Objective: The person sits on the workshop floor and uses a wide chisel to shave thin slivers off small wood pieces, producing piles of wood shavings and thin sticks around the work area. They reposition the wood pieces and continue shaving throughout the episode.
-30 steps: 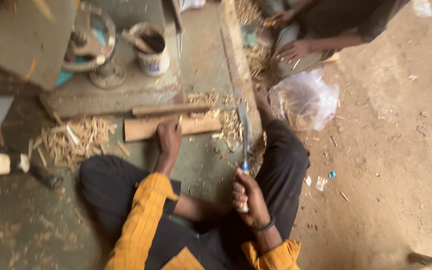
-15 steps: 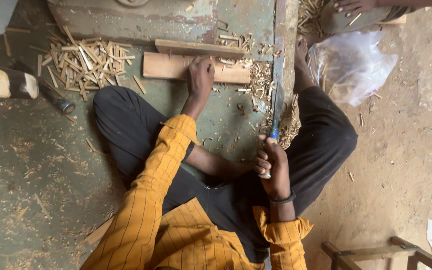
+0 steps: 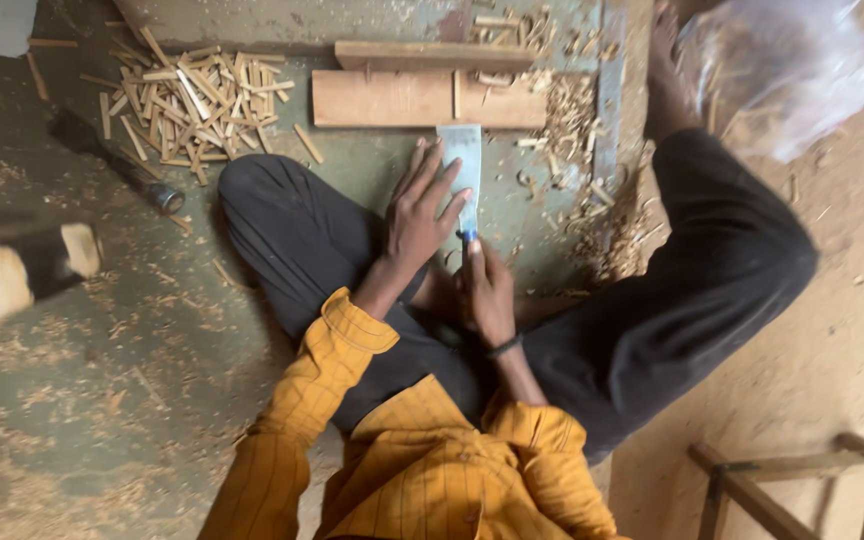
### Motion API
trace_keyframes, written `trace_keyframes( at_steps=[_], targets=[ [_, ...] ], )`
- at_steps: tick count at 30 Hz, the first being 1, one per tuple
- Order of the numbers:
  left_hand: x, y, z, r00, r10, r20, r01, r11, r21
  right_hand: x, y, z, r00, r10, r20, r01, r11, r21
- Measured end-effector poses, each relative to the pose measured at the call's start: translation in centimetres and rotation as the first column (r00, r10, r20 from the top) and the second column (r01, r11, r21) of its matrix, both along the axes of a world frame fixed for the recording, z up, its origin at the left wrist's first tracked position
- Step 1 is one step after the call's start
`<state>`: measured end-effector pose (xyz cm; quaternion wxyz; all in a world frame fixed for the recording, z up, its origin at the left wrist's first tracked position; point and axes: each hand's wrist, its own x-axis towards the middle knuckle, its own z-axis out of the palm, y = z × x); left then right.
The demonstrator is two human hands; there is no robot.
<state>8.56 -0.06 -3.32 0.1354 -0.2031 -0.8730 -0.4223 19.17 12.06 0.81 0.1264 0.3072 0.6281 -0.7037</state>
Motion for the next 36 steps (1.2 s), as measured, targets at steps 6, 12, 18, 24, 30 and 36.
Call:
trace_keyframes(
  at_steps=[6,12,18,24,30,36],
  targets=[
    [-0.4,-0.1,-1.5,0.994,0.004,0.106,-0.003,1.0,-0.015,-2.0,-0.2,-0.6,0.995,0.094,0.037,-0.097,0.989,0.109],
    [-0.7,-0.1,-1.8,0.987,0.034,0.16,-0.013,0.991,-0.13,-2.9,0.0,-0.4,0.98,0.122,0.16,-0.125,0.992,0.008],
    [-1.6,0.5,-2.0,0.989,0.06,0.135,-0.024,0.968,-0.251,-4.0,-0.7,-0.6,0.973,0.125,0.192,-0.153,0.978,0.139],
    [-4.3,0.9,-3.6,0.996,0.048,0.073,-0.024,0.951,-0.308,-5.9,-0.7,-3.4,0.979,0.117,0.166,-0.14,0.981,0.134],
    [-6.6,1.7,-6.1,0.999,0.03,0.011,-0.025,0.954,-0.298,-6.9,0.7,-9.3,0.976,0.191,-0.102,-0.145,0.926,0.348],
    [-7.4,1.1,-4.5,1.0,-0.027,-0.001,0.026,0.966,-0.257,-8.6,-0.3,-8.8,0.982,0.143,-0.125,-0.088,0.926,0.367]
  ],
)
